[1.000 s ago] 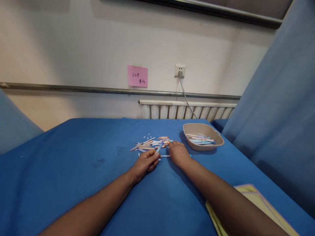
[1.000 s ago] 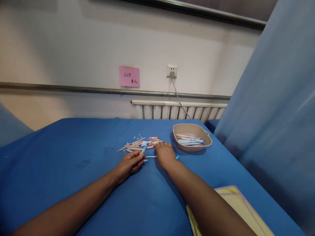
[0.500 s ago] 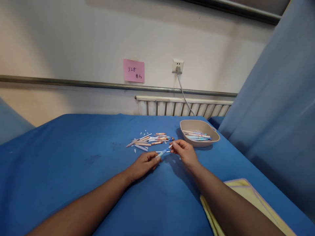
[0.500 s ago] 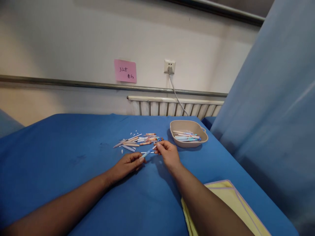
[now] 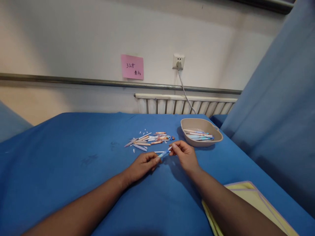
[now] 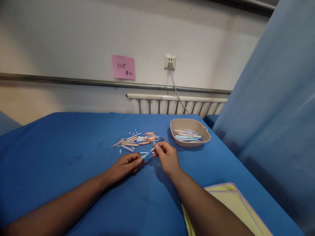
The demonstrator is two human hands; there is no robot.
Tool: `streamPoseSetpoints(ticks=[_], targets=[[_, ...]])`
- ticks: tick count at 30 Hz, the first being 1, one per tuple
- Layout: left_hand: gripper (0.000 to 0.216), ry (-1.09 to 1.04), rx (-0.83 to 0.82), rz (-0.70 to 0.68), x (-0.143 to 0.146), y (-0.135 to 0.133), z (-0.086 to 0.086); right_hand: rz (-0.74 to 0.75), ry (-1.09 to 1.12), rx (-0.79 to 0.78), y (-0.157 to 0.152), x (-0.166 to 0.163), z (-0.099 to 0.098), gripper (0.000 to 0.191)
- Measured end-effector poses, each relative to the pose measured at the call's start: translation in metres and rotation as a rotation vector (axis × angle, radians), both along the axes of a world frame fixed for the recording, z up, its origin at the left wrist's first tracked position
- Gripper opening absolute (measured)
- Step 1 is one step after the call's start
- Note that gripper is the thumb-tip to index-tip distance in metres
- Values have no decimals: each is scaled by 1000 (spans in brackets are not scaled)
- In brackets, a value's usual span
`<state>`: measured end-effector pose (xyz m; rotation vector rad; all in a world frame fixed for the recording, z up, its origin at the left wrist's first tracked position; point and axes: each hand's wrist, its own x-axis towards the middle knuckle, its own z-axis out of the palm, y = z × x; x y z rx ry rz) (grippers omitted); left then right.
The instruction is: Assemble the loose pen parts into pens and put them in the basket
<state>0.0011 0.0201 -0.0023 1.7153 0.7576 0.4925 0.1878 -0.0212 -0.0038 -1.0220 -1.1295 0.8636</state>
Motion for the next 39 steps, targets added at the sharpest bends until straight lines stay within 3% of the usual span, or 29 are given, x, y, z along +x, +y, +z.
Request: streamPoseSetpoints(ticks=[6,22,39], targets=[[39,-24,-29,-1,0,-1,-1,-52,-37,16,-3,-3,0,21],[41,-46,-107,-32,0,-1,0,-16,82,-27,-3,-4,1,20],[42,-59,-175,-35,0,-2,3,59,-131,-57,-1,-1,-2,26]])
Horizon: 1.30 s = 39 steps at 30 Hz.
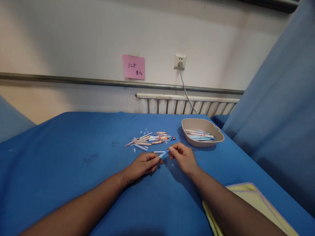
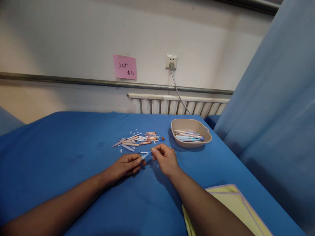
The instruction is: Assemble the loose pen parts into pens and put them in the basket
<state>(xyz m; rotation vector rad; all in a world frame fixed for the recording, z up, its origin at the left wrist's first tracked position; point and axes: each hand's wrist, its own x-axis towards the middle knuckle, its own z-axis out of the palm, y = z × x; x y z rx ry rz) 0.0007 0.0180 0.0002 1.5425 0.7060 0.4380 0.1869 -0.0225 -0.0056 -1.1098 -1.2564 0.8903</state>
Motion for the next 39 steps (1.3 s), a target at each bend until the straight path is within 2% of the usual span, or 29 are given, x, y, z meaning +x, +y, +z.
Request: streamPoseSetpoints(ticks=[3,6,9,12,17,23,27,30,32,36,39], targets=[[42,-10,-8,13,1,0,2,16,-15,6,4,10,-1,35],[42,-13,5,41,1,1,3,-93,-75,-3,15,29,-10,35],[43,-21,8,79,1,3,2,-217,-320,-44,26,47,-23,24],[44,-26,-3,116,1,5,1,-240,-588,-43,31,54,-30,17],[43,-33,-14,139,2,5,0,-185,-903,-101,30,48,-29,29],[41,-29,-8,134,2,5,0,-195,-957,-160,32,48,-30,30],[42,-20,-14,119,2,6,-1,-182,-961,-128,33,51,-31,26],[41,-18,-9,115,2,5,-1,-225,-782,-94,33,49,-28,19],[41,-7,5,102,2,5,-1,-211,-453,-106,32,46,-24,15],[42,22,34,57,2,5,-2,-15,282,-162,25,37,-13,25],[42,38,49,43,2,5,-2,55,497,-182,19,31,-7,32]])
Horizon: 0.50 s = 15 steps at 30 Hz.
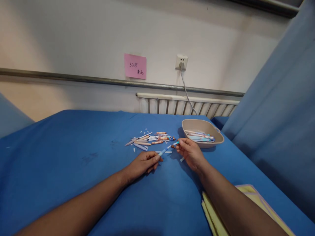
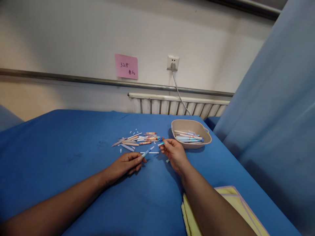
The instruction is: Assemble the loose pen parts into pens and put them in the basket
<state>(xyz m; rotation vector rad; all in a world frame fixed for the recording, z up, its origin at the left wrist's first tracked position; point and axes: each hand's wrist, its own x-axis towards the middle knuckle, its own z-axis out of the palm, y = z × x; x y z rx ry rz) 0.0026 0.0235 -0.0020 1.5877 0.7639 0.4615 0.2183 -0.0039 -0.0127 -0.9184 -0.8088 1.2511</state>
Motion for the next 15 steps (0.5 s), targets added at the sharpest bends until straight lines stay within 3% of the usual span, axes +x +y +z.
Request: streamPoseSetpoints(ticks=[5,8,10,15], targets=[[42,1,3,-5,0,-1,1,16,41,0,-4,-7,3,34],[42,-1,-4,3,0,-1,1,-23,-91,-10,-1,-5,-1,33],[42,-5,-12,10,0,0,0,-71,-340,-25,2,0,-6,28],[41,-12,-31,25,0,0,1,-130,-1206,-59,8,14,-19,13]])
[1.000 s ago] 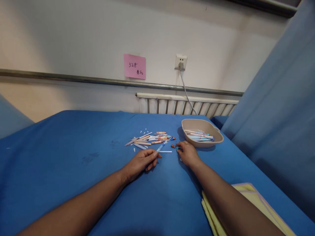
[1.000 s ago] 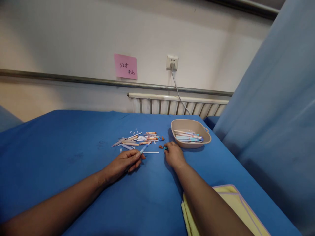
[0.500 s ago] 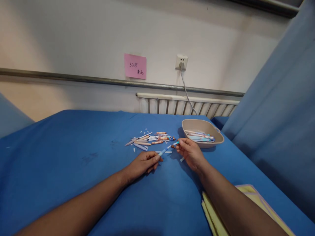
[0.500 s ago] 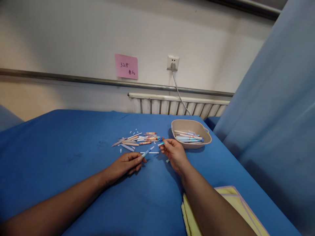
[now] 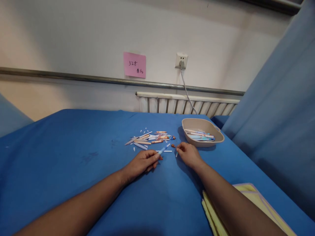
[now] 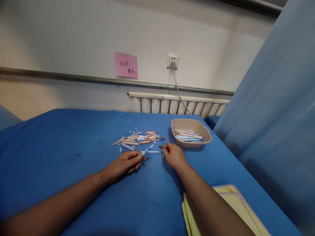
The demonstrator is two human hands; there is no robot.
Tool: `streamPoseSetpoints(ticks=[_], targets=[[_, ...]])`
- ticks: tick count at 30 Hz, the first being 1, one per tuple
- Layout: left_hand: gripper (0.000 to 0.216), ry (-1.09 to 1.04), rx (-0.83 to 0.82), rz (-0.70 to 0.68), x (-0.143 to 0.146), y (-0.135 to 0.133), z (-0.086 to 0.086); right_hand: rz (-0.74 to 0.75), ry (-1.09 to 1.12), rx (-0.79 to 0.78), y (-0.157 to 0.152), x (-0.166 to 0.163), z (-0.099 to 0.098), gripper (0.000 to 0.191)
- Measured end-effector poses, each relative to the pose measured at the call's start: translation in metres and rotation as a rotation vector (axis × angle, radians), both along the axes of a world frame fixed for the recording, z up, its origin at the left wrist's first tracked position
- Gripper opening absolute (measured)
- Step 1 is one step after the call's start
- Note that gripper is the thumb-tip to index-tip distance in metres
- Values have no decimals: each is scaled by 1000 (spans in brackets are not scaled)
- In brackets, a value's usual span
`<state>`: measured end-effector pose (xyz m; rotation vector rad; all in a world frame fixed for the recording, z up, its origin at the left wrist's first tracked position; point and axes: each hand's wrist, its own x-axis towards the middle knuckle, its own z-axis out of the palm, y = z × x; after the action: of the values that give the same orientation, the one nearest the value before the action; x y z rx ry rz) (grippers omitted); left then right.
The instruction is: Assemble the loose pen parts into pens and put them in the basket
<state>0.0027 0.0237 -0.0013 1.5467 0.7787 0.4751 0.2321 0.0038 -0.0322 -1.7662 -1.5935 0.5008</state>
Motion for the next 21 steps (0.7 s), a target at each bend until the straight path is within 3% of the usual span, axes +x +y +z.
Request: streamPoseSetpoints(ticks=[3,6,10,12,14,17,19,21], targets=[[41,-8,-5,6,1,0,1,-14,-216,42,3,-1,0,25],[42,-8,-9,13,2,0,1,63,-325,111,9,-7,2,34],[42,-16,-21,26,2,0,0,139,-440,66,19,-12,2,24],[42,-14,-30,24,2,1,0,125,-396,74,21,-12,2,19],[42,-8,-34,23,1,0,1,87,-177,119,22,-12,3,14],[43,1,-37,27,1,0,1,45,464,150,18,-13,9,8],[44,4,-35,23,1,1,1,84,893,121,13,-14,16,16],[43,5,-30,17,1,1,1,146,1182,74,8,-16,22,22]])
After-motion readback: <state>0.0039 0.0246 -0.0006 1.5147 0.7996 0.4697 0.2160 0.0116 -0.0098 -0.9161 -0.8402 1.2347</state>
